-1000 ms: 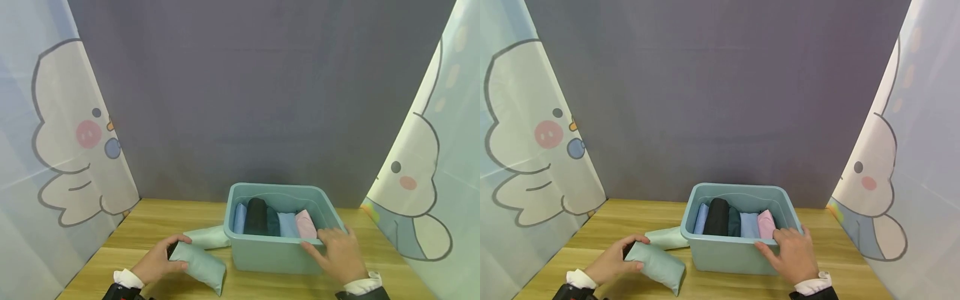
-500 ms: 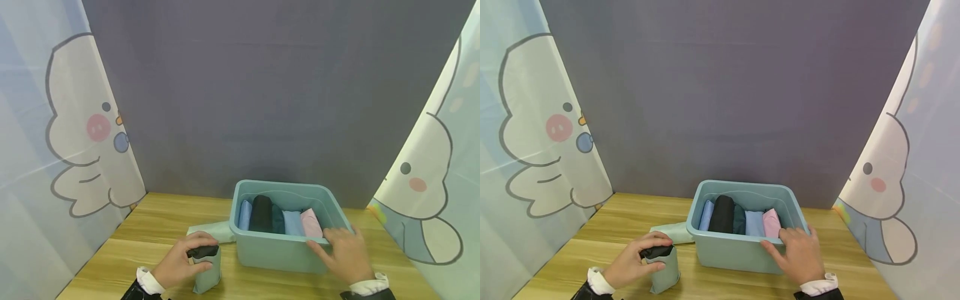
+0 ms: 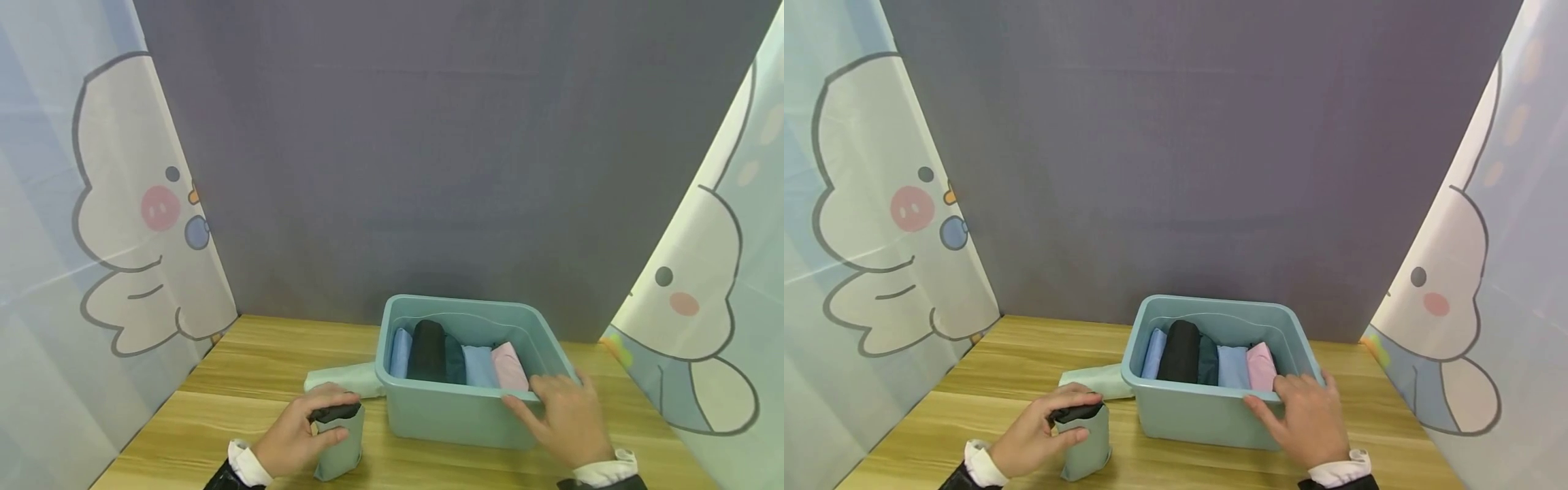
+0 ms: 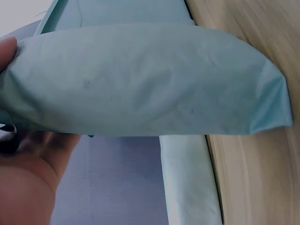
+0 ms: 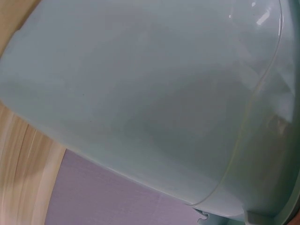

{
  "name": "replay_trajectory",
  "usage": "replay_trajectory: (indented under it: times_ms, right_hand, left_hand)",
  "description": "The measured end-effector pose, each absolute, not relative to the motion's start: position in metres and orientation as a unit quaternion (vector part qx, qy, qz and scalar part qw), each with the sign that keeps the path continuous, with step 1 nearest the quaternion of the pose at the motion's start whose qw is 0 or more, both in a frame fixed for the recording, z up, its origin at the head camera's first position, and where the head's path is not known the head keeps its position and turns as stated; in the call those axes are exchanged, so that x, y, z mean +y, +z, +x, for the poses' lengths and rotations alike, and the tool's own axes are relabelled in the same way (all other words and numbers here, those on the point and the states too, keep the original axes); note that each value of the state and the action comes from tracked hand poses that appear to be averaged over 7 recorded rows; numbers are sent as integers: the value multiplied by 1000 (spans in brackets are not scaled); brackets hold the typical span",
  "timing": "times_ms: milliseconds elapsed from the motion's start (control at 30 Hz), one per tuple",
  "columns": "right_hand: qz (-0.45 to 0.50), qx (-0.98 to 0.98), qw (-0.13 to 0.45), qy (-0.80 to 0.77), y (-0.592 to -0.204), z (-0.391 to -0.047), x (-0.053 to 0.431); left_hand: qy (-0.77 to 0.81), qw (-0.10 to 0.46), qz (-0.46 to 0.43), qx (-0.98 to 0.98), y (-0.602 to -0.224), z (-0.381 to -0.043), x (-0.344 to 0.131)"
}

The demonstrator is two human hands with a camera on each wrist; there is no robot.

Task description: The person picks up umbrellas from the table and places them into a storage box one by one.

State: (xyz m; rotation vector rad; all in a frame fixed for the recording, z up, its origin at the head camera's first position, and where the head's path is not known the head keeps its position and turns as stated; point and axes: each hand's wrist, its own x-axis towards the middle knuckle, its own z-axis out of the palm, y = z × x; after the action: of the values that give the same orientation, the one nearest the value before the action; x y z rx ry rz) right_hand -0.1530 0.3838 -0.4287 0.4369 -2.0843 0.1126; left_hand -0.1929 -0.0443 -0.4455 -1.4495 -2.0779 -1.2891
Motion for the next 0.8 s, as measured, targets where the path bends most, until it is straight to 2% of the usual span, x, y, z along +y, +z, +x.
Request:
replay_trajectory:
  times_ms: [233, 500, 633, 800]
  right_hand:
    - [170, -862, 476, 39, -427, -151, 386]
    - [172, -863, 473, 48, -427, -150, 382]
    - [166, -868, 465, 52, -426, -150, 382]
    - [160, -870, 463, 55, -427, -150, 383]
  left_hand:
    - [-437, 188, -489, -732, -445, -192, -41]
    - [-487, 234, -396, -743, -436, -182, -42]
    - [-499, 242, -375, -743, -418, -177, -40]
    - [-473, 242, -405, -744, -376, -171, -31]
